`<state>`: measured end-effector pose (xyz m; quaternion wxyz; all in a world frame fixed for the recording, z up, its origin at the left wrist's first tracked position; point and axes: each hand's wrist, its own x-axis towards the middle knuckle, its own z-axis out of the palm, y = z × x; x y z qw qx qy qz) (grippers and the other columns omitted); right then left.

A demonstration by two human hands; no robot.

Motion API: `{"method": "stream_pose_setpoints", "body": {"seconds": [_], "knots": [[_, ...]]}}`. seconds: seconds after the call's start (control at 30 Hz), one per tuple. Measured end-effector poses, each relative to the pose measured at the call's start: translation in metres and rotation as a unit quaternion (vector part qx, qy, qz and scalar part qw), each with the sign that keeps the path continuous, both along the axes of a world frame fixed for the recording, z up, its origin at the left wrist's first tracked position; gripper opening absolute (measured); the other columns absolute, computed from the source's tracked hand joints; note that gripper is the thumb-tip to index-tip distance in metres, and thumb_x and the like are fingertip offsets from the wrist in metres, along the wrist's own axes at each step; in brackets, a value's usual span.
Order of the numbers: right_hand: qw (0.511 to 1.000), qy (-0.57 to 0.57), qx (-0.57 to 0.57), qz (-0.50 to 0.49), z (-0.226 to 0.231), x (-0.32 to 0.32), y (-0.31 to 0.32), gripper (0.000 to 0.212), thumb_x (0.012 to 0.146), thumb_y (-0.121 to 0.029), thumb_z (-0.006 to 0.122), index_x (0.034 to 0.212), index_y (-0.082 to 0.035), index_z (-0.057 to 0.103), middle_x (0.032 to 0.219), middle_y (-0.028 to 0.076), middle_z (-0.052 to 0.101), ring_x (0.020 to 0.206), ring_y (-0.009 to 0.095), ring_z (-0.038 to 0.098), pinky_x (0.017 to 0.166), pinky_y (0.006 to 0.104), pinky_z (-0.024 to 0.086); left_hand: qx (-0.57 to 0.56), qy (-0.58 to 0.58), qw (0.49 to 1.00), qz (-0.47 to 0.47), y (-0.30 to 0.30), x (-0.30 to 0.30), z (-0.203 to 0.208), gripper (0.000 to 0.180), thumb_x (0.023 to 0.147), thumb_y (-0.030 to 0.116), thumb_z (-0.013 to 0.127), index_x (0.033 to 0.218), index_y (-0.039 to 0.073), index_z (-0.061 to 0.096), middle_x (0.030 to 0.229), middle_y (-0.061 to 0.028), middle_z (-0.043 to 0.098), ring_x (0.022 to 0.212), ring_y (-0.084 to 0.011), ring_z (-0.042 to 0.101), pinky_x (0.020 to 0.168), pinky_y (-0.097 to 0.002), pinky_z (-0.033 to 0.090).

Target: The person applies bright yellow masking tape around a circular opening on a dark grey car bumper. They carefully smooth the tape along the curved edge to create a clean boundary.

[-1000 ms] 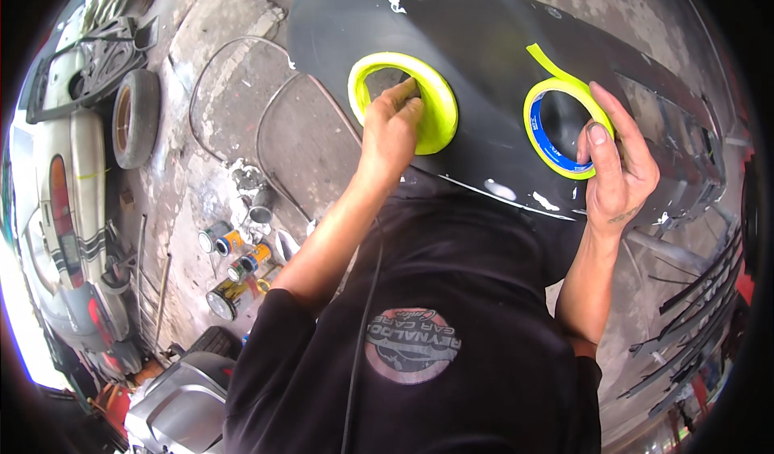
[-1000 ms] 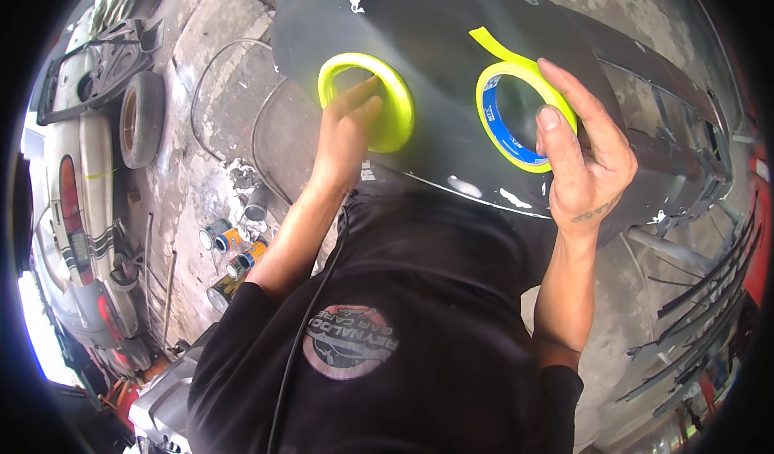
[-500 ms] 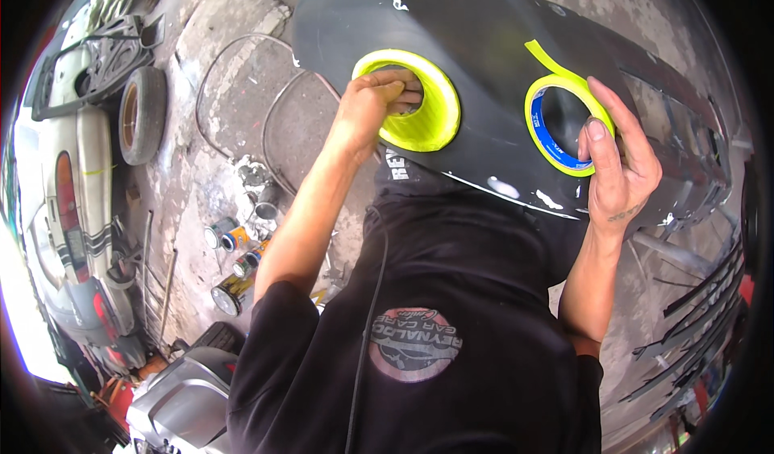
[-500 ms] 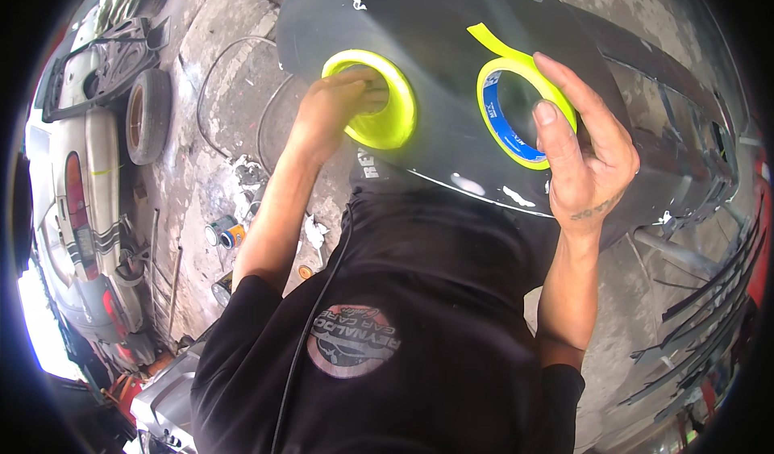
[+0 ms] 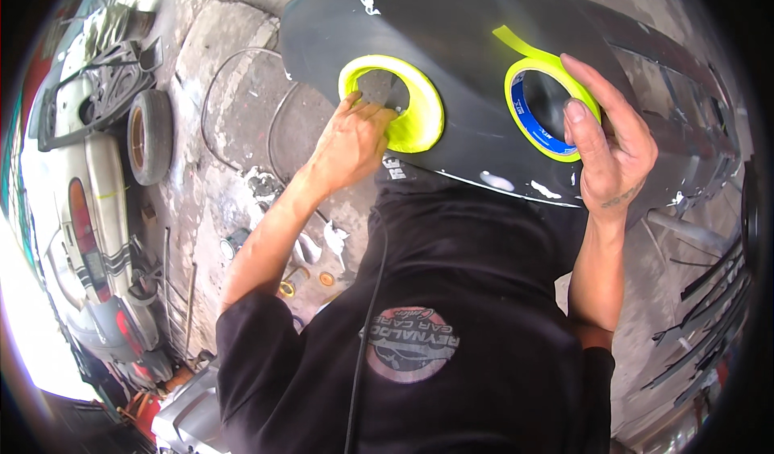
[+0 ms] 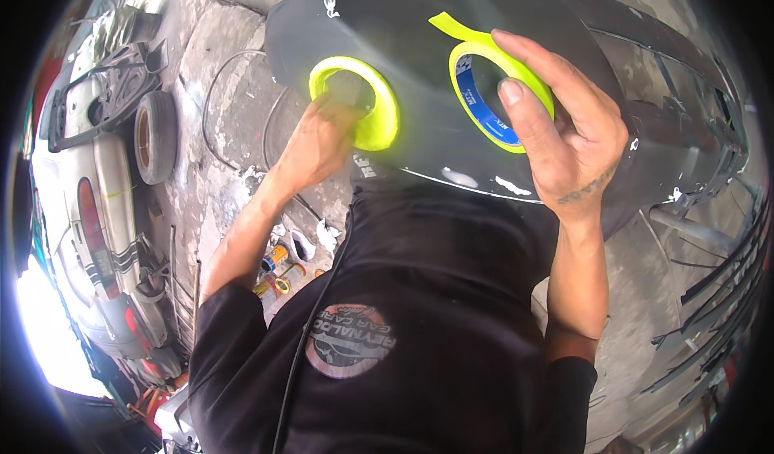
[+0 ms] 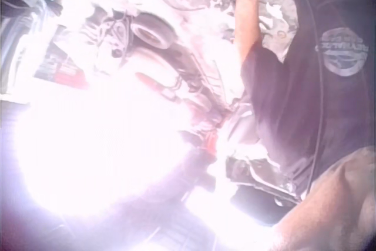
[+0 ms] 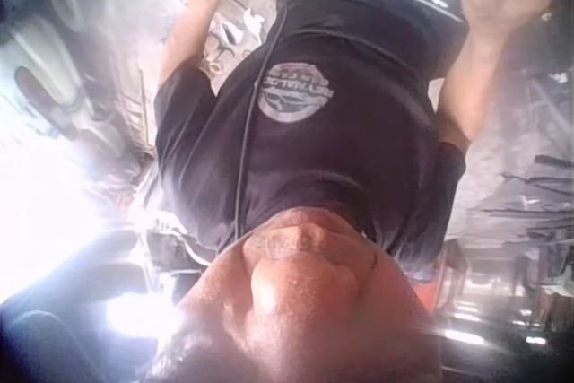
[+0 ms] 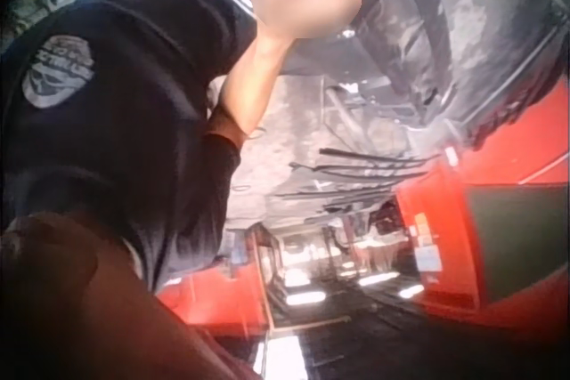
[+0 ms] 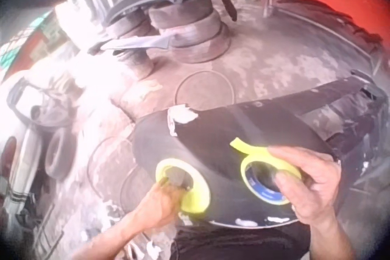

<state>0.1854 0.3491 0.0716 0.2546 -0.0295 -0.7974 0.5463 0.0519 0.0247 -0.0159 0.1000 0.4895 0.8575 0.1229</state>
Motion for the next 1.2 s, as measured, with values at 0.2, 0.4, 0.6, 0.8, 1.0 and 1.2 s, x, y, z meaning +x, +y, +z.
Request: {"method": "stream_pose_setpoints", "body": {"seconds": [0.2,0.4,0.6,0.8,1.0,1.2], "knots": [[1.0,0.016,0.013,0.01,0.001,-0.001,0.001,0.033,0.095,0.0,0.073,0.127,0.005,0.078,0.111,0.018,0.081,0.088,0.015,0.073,0.078,0.0257,0.055,0.052,0.09,0.994,-0.026,0.01,0.006,0.005,0.035,0.083,0.003,0.069,0.118,0.0,0.072,0.118,-0.0183,0.07,0.113,-0.0382,0.067,0.113,-0.0573,0.049],[0.995,0.085,0.052,0.027,-0.004,-0.01,0.004,0.033,0.095,0.0,0.072,0.127,0.005,0.078,0.102,0.016,0.08,0.082,0.016,0.072,0.073,0.0264,0.055,0.095,0.021,0.965,0.244,-0.009,0.002,0.018,0.025,0.09,0.007,0.077,0.112,-0.001,0.07,0.107,-0.0199,0.07,0.098,-0.0367,0.069,0.087,-0.0506,0.054],[0.997,0.066,0.036,0.033,-0.003,-0.006,0.002,0.033,0.095,-0.001,0.073,0.127,0.005,0.077,0.095,0.014,0.079,0.076,0.015,0.07,0.068,0.0273,0.053,0.144,-0.078,0.897,0.411,0.01,-0.022,-0.01,0.042,0.084,0.006,0.089,0.108,-0.002,0.056,0.086,-0.0158,0.069,0.075,-0.0275,0.069,0.073,-0.0418,0.056],[0.996,0.086,0.024,0.02,-0.006,-0.01,0.001,0.032,0.095,0.0,0.073,0.126,0.004,0.078,0.087,0.012,0.076,0.07,0.014,0.066,0.064,0.0277,0.051,0.152,-0.035,0.897,0.412,0.018,-0.029,-0.017,0.037,0.083,0.004,0.083,0.11,-0.004,0.058,0.089,-0.0198,0.073,0.077,-0.0342,0.073,0.075,-0.045,0.057],[0.995,0.092,0.04,0.025,-0.005,-0.01,0.003,0.033,0.093,0.0,0.073,0.126,0.004,0.078,0.084,0.012,0.074,0.069,0.014,0.065,0.062,0.0275,0.049,0.118,-0.058,0.899,0.419,0.02,-0.035,-0.007,0.034,0.082,0.003,0.081,0.108,-0.004,0.06,0.084,-0.022,0.073,0.077,-0.0363,0.075,0.076,-0.0457,0.058],[0.997,0.03,0.054,0.037,0.0,-0.003,0.006,0.036,0.096,-0.002,0.072,0.131,0.006,0.076,0.11,0.018,0.078,0.083,0.013,0.069,0.069,0.0235,0.05,0.133,-0.126,0.902,0.391,0.008,-0.042,0.001,0.032,0.086,0.008,0.083,0.107,-0.004,0.062,0.084,-0.0211,0.074,0.075,-0.0338,0.074,0.074,-0.0443,0.058]]}}
